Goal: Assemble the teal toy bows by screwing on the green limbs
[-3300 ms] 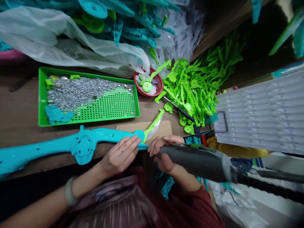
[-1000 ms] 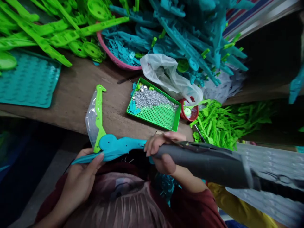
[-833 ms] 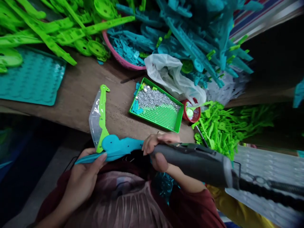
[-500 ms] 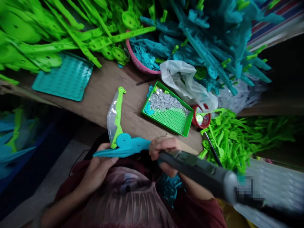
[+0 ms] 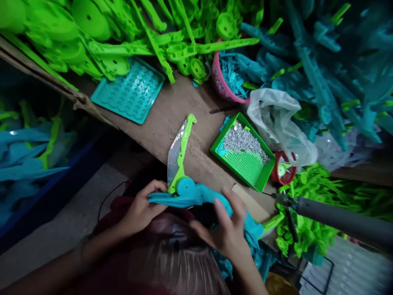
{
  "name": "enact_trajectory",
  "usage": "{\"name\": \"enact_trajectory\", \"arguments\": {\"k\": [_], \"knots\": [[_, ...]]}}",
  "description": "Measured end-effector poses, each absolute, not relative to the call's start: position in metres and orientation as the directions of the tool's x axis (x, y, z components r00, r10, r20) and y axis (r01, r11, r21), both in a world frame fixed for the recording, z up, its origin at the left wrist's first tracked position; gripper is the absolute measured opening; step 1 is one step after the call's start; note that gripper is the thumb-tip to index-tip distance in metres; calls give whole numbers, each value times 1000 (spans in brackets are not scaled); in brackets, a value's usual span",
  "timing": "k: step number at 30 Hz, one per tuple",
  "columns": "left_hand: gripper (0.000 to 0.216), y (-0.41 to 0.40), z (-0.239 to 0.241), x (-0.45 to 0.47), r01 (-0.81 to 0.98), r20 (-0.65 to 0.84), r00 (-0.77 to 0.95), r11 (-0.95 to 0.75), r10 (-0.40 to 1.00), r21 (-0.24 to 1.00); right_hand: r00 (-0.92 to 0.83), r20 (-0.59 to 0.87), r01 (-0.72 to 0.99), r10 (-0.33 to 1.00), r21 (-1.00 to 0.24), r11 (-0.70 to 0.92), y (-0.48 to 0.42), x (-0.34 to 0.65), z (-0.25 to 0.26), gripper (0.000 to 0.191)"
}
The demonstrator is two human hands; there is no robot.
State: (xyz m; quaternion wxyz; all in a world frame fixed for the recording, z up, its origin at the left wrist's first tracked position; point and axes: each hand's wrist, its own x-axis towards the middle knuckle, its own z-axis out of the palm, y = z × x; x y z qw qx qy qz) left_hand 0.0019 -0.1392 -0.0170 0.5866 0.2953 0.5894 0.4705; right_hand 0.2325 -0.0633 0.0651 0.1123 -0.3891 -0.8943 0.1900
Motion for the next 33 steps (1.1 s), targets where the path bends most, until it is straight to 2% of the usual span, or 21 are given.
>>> {"name": "enact_trajectory", "arguments": {"k": [2, 4, 7, 10, 13, 15, 19, 25, 29, 33], "knots": [[10, -143, -16, 3, -194, -386, -142, 357, 911, 914, -766, 24, 593, 642, -357, 721, -64, 218, 54, 92], [8, -146, -17, 3, -171, -337, -133, 313, 932, 934, -828, -12, 535, 561, -315, 784, -58, 208, 45, 92], [12, -143, -18, -2, -129, -262, -64, 252, 963, 959, -824, -51, 547, 564, -332, 769, -51, 206, 39, 89], [20, -133, -19, -13, -117, -216, 119, 230, 969, 966, -805, -83, 572, 588, -371, 731, -49, 212, 40, 91], [20, -124, -17, -19, -96, -241, 234, 269, 942, 958, -814, -62, 552, 578, -396, 734, -49, 216, 40, 93], [16, -123, -14, -14, -102, -290, 164, 308, 943, 946, -817, -38, 537, 576, -413, 735, -48, 216, 40, 93], [9, -133, -9, 10, -155, -373, -87, 357, 924, 921, -832, 25, 491, 555, -434, 755, -45, 217, 39, 89], [24, -150, -9, 31, -227, -598, -299, 554, 743, 801, -841, 57, 470, 538, -417, 778, -47, 216, 38, 87], [17, -149, -10, 30, -157, -537, -266, 514, 801, 843, -785, -54, 570, 617, -452, 686, -47, 213, 44, 94], [16, -141, -8, 23, -160, -533, -213, 509, 819, 846, -724, -202, 650, 659, -518, 556, -44, 210, 52, 90]]}}
